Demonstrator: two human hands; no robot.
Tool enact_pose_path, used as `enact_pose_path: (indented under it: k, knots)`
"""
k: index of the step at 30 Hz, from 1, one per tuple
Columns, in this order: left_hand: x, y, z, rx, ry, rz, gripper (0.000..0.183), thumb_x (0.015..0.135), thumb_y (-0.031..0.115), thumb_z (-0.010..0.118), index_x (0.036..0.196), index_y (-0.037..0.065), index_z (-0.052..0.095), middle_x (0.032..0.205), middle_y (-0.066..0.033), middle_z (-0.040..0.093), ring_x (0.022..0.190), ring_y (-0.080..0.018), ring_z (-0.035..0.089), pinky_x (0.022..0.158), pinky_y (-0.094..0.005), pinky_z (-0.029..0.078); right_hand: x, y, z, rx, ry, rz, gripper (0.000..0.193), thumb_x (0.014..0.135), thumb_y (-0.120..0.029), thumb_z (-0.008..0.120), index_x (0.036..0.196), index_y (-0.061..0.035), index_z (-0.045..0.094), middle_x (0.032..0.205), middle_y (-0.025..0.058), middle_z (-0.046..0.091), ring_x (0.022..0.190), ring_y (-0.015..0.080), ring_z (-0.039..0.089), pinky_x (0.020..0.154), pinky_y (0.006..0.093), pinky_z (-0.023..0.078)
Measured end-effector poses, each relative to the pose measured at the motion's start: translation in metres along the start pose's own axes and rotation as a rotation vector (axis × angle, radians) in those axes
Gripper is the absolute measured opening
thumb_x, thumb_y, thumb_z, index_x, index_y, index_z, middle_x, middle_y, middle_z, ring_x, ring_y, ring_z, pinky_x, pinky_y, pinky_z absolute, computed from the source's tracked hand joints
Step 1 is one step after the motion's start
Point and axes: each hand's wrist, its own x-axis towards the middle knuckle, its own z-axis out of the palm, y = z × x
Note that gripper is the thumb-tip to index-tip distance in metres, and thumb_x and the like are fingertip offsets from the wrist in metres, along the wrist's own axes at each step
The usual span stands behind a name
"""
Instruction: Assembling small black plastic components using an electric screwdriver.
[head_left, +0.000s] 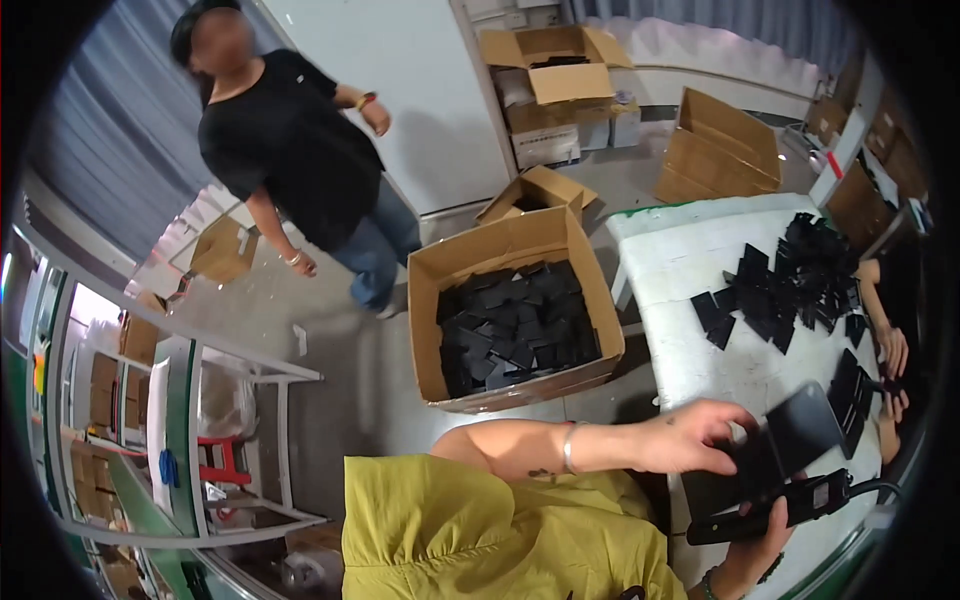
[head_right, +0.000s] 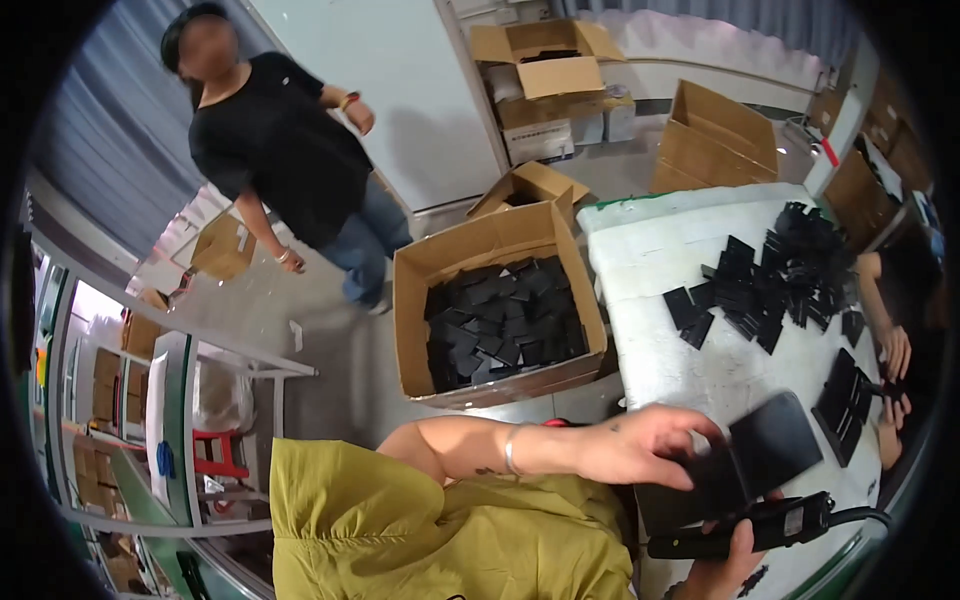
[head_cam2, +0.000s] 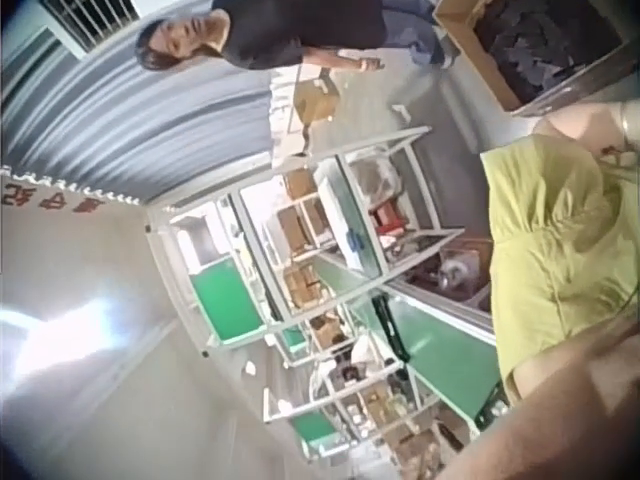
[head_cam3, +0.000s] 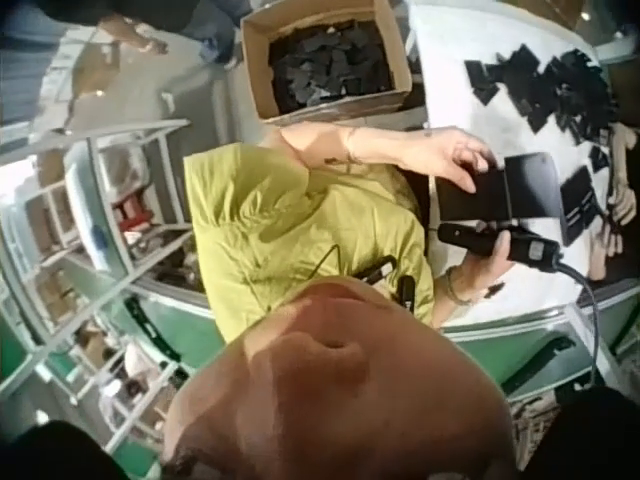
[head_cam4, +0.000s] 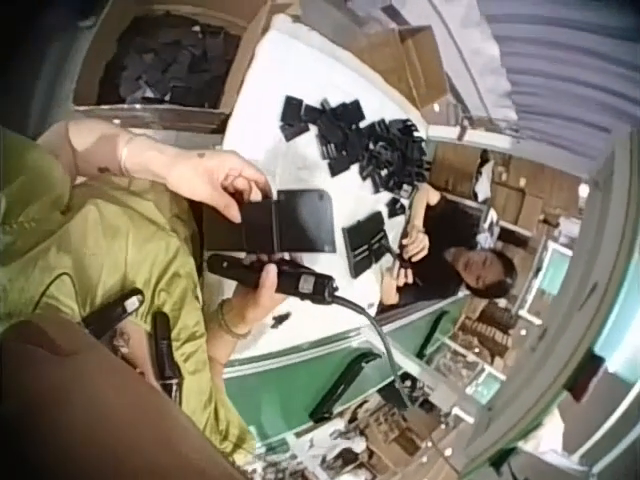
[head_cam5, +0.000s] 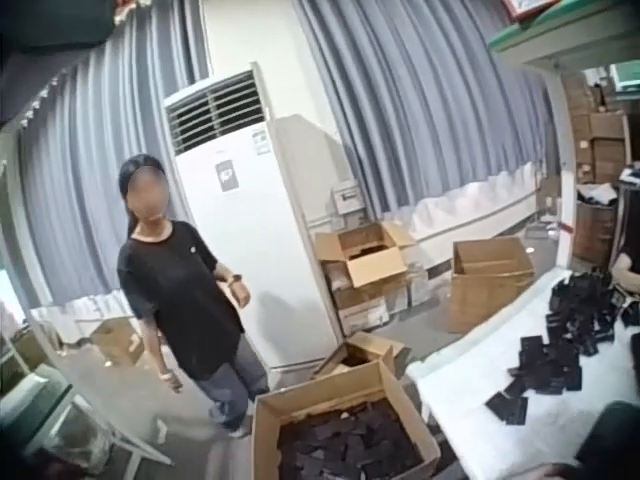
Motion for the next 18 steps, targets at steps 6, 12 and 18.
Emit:
enact_pose_path:
  k: [6,12,18]
  knots:
    - [-0.006,0.043,-0.043,0.263,0.625,-0.226,0.054,0.080,0.010,0.066,0.129,0.000,0.044,0.109,-0.0090,0.060,0.089,-0.0153,0.059,0.080,-0.0245,0.046,-0.025,-0.036,-0.021,-0.039,0.379,-0.122,0.067,0.074,-0.004,0.056,0.136,-0.0004,0.030,0.066,0.0009,0.047,0.051,0.0082,0.041,0.047,0.0202,0.038]
    - [0.189,-0.022,-0.104,0.119,-0.162,-0.208,0.044,0.090,0.016,0.048,0.129,-0.004,0.040,0.123,-0.0213,0.051,0.112,-0.0279,0.053,0.096,-0.0368,0.042,-0.041,-0.078,-0.071,-0.105,0.521,-0.146,0.046,0.072,-0.012,0.066,0.114,-0.0037,0.050,0.063,-0.0027,0.047,0.053,0.0059,0.043,0.047,0.0230,0.037]
    - [0.296,-0.179,0.186,-0.040,-0.927,-0.420,0.042,0.091,0.016,0.047,0.128,-0.004,0.041,0.124,-0.0207,0.051,0.112,-0.0287,0.053,0.096,-0.0368,0.042,-0.096,-0.078,-0.064,0.106,0.638,-0.481,0.028,0.075,-0.008,0.065,0.100,-0.0042,0.054,0.057,-0.0013,0.048,0.046,0.0065,0.046,0.046,0.0215,0.038]
